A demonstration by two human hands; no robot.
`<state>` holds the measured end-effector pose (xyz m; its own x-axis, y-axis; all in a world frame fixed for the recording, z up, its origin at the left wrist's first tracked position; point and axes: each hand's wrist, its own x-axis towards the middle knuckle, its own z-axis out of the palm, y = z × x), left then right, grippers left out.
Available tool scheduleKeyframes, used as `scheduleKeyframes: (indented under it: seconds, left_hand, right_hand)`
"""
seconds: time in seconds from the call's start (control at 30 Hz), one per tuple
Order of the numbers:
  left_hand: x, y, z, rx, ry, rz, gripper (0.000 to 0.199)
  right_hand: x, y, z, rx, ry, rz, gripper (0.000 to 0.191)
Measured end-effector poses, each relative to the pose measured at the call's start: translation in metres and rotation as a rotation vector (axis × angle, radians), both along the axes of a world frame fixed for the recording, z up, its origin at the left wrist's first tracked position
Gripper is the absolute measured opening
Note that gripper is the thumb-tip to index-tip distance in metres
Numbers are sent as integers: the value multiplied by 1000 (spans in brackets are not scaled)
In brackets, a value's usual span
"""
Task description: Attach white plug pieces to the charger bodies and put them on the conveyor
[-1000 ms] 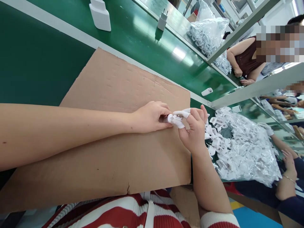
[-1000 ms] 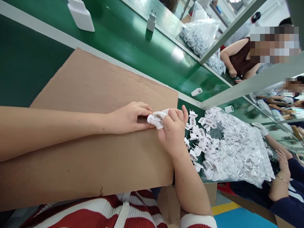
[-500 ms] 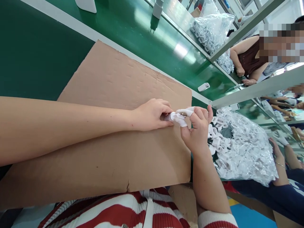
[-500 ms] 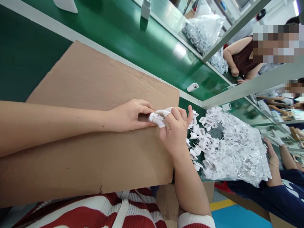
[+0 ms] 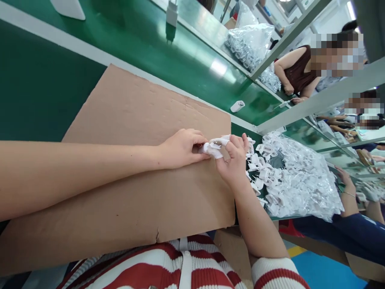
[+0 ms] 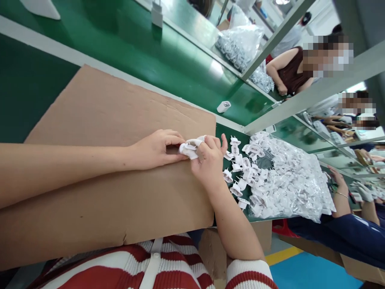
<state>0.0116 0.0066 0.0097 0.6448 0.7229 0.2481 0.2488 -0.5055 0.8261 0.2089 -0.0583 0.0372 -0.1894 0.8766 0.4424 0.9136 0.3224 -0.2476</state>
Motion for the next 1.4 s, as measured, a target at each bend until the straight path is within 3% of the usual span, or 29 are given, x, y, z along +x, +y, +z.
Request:
scheduleKeyframes:
  seconds: [0.13,0.2,0.3,0.37,0.5,0.6,0.7,0.77,0.83,0.93,1.03,1.17,1.3,1.4]
  left_hand:
    - [-1,4,12,-121,23,-36,36]
    - [-1,20,17,-184,33,23,38]
    - [-1,67,19,-143,75,269,39]
    - [-2,107,17,-73,141,456,37]
    - [-6,174,13,-11,269,639,43]
    - [-5,189,16,-1,316,677,62]
    - [13,179,20,221,252,707,83]
    - [37,170,21,353,240,658,91]
    - [66,167,20,326,320,570,94]
    - [102,172,18,188,429,497,70]
    - [115,176,19,159,433,506,41]
    - [93,146,24,228,309,444,37]
    - [44,77,25,239,250,253,38]
    - [12,24,20,230,242,116,36]
  right_hand:
    - [10,7,-1,-115,161,1,28]
    - [29,15,-2,-86,238,-92,41]
    - [67,27,-9,15,191,-411,43]
    - [87,32,-15,-25,130,-557,40]
    - [103,35,-23,-115,103,-594,31]
    - [101,34,-20,-125,147,-552,23]
    - [97,34,-14,-133,241,-488,13]
    - [93,36,-11,-100,347,-443,11]
    - [88,37,-9,-59,529,-399,19]
    - [78,37,-6,-90,891,-289,28]
    - [69,33,1,-196,1177,-147,35]
    - [60,23,14,-303,1374,-31,40]
    - [53,17,19,-285,1439,1,43]
    - [47,12,19,-310,1410,21,62]
